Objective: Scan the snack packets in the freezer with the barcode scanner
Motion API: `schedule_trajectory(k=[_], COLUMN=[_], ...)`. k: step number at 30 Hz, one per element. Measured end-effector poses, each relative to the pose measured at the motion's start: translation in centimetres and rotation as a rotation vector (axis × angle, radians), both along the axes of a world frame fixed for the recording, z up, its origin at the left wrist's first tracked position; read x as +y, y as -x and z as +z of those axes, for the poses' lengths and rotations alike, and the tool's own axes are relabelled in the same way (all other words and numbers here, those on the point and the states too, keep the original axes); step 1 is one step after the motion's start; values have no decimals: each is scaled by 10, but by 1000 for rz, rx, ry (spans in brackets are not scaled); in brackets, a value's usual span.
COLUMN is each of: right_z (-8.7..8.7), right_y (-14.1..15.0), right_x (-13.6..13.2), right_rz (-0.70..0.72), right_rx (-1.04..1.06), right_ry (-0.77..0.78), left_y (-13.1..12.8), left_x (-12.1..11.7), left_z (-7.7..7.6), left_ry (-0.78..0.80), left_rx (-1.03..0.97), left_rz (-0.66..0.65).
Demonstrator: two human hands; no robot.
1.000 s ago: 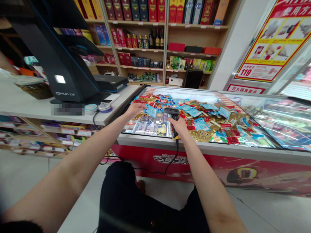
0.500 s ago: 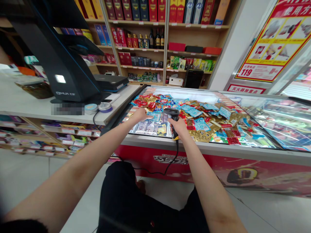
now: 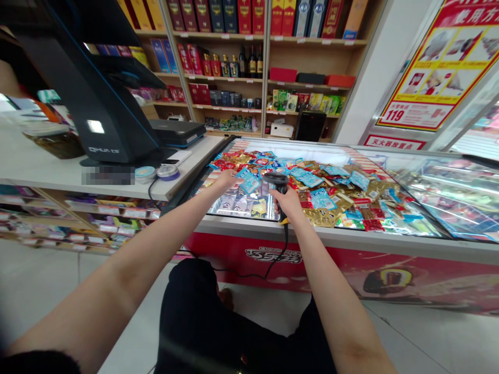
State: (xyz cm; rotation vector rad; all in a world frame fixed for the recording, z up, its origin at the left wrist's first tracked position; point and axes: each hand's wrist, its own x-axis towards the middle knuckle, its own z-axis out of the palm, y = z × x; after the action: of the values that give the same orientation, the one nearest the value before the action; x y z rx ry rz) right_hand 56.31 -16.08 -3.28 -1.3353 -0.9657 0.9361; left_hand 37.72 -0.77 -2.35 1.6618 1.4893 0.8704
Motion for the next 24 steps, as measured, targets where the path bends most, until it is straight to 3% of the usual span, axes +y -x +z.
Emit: schedule_trajectory(k=[3,6,13,24], right_z=[-2,-2,9,9], right_y=[-2,-3,3,1], right_x=[1,2,-5,-6], right_rz=[12,8,-13,16], right_rx=[-58,-160,-420,-453], right_ry=[-18,-28,-30,29], left_y=[-1,-1,-3,-6], left_x=[4,10,9,11], left_z=[5,11,22,18], left_ry=[17,17,47,65], left_rx=[-229,-319,-407,-515], left_rz=[37,11,22,48])
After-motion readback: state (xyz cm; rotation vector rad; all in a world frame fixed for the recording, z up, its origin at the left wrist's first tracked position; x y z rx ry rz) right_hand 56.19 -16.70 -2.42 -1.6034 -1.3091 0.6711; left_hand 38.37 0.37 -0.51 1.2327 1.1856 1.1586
